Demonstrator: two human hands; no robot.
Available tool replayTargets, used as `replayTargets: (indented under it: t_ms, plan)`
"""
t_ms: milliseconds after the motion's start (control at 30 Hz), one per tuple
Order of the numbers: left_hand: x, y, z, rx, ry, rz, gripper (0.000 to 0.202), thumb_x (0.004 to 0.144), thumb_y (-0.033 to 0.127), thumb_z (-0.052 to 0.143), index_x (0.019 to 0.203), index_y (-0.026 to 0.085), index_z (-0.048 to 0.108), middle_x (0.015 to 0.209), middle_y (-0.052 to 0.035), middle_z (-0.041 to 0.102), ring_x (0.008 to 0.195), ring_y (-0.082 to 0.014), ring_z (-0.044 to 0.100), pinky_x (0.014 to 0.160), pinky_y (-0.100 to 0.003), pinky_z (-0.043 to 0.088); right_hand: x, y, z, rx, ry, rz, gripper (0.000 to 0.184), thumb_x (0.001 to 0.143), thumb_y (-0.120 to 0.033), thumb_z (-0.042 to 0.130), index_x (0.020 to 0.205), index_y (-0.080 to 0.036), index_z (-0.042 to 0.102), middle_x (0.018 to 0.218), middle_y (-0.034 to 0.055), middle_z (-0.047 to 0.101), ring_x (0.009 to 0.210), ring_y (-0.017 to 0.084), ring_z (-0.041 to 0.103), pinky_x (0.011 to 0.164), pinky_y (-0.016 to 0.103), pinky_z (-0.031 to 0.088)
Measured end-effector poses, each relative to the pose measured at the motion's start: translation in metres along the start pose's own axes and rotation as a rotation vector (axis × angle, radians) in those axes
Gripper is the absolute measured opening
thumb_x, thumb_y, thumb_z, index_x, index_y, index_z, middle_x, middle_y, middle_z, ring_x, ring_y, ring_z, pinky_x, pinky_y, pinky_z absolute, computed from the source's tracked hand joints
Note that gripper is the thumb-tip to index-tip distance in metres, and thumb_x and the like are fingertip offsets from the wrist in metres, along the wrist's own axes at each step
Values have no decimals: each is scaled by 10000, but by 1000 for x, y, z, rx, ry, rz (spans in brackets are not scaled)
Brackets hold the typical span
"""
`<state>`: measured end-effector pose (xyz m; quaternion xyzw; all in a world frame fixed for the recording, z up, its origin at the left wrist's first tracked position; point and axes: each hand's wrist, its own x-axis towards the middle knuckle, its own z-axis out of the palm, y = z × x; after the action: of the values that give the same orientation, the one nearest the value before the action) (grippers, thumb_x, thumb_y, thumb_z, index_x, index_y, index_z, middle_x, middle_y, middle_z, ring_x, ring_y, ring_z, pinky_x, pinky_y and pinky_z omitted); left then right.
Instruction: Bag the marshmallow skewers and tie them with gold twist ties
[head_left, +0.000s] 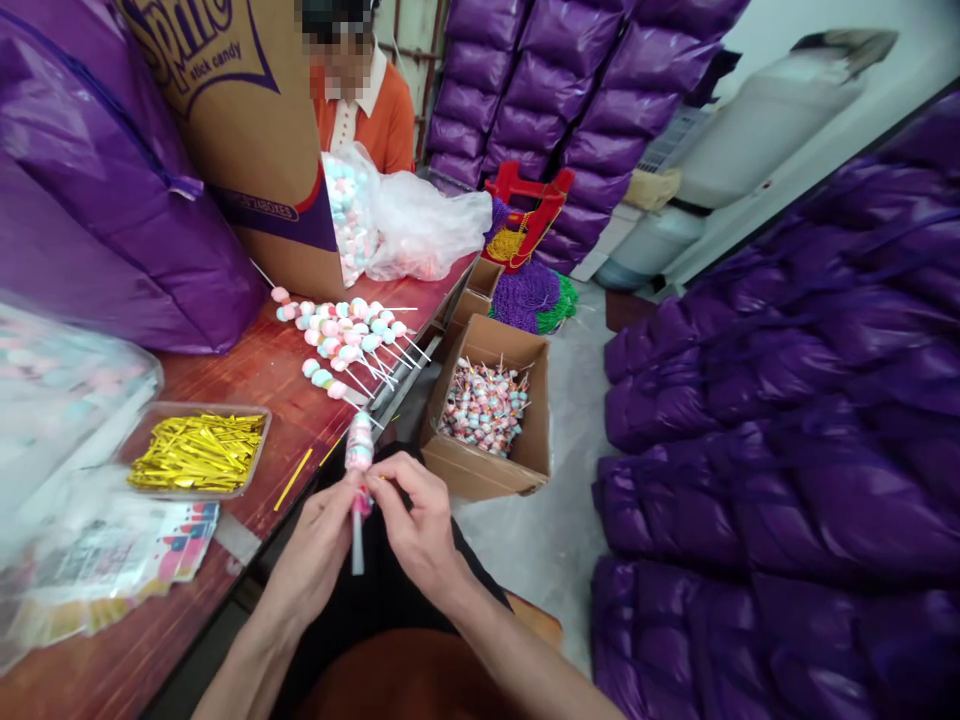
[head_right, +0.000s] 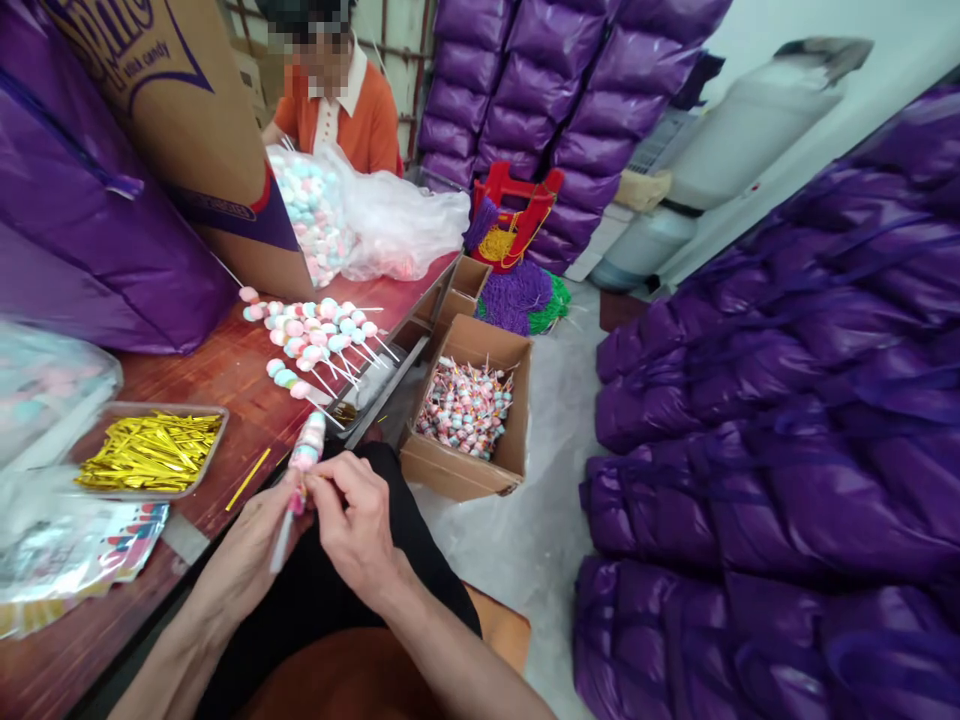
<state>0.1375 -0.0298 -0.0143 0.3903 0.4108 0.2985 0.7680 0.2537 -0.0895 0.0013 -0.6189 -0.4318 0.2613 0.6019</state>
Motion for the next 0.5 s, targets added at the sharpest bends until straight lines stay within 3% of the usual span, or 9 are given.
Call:
replayTargets:
  t_ms: [67, 133, 200, 267, 300, 400, 500]
  plan:
    - [2, -8, 10, -37, -30, -10, 321, 741, 441, 797, 773, 126, 747, 763, -48, 671, 757, -156, 568, 776, -290, 468, -12, 4, -6, 89, -37, 150, 264, 957, -330, 534, 812, -197, 710, 747, 18, 644, 682, 151, 558, 659, 278, 443]
    - [3, -17, 21, -26, 54, 26, 275, 734, 390, 800, 851, 143, 774, 809, -53, 696, 756, -155, 578, 755, -282, 464, -26, 11, -12, 128, -84, 304, 251, 920, -392, 590, 864, -194, 734, 706, 7, 633, 609, 138, 514, 568, 260, 411]
    - [5, -26, 30, 33, 76, 55, 183, 729, 324, 791, 764, 146, 766, 741, -43, 669, 691, -147, 555, 686, -275, 452, -36, 23, -18, 118, -36, 359, 231, 839, -415, 692, 816, -189, 734, 651, -3, 603, 566, 126, 470, 522, 249, 376]
    - [8, -27, 34, 92, 28, 123, 106, 714, 258, 787, 750, 161, 768, 757, -48, 669, 684, -151, 554, 669, -277, 449, -39, 40, -27, 174, 24, 412, 265, 821, -438, 716, 753, -182, 724, 599, -10, 534, 574, 124, 464, 520, 239, 373]
    - [9, -23, 33, 165, 5, 196, 79, 708, 237, 788, 749, 171, 776, 799, -57, 678, 686, -151, 554, 664, -276, 447, -35, 50, -32, 230, 119, 427, 284, 790, -454, 744, 717, -181, 711, 584, -14, 511, 550, 115, 438, 488, 232, 347]
    - [8, 0, 13, 338, 188, 417, 73, 774, 227, 737, 822, 215, 790, 901, -75, 691, 747, -175, 586, 702, -291, 462, -9, 82, -53, 436, 295, 530, 281, 664, -425, 839, 734, -181, 720, 597, -17, 536, 492, 83, 377, 448, 223, 337]
    - [-1, 30, -33, 514, 473, 632, 102, 838, 241, 674, 850, 232, 776, 903, -70, 695, 908, -215, 612, 864, -322, 450, 21, 105, -68, 533, 336, 682, 383, 573, -491, 853, 743, -167, 742, 604, 3, 590, 455, 72, 379, 431, 237, 383]
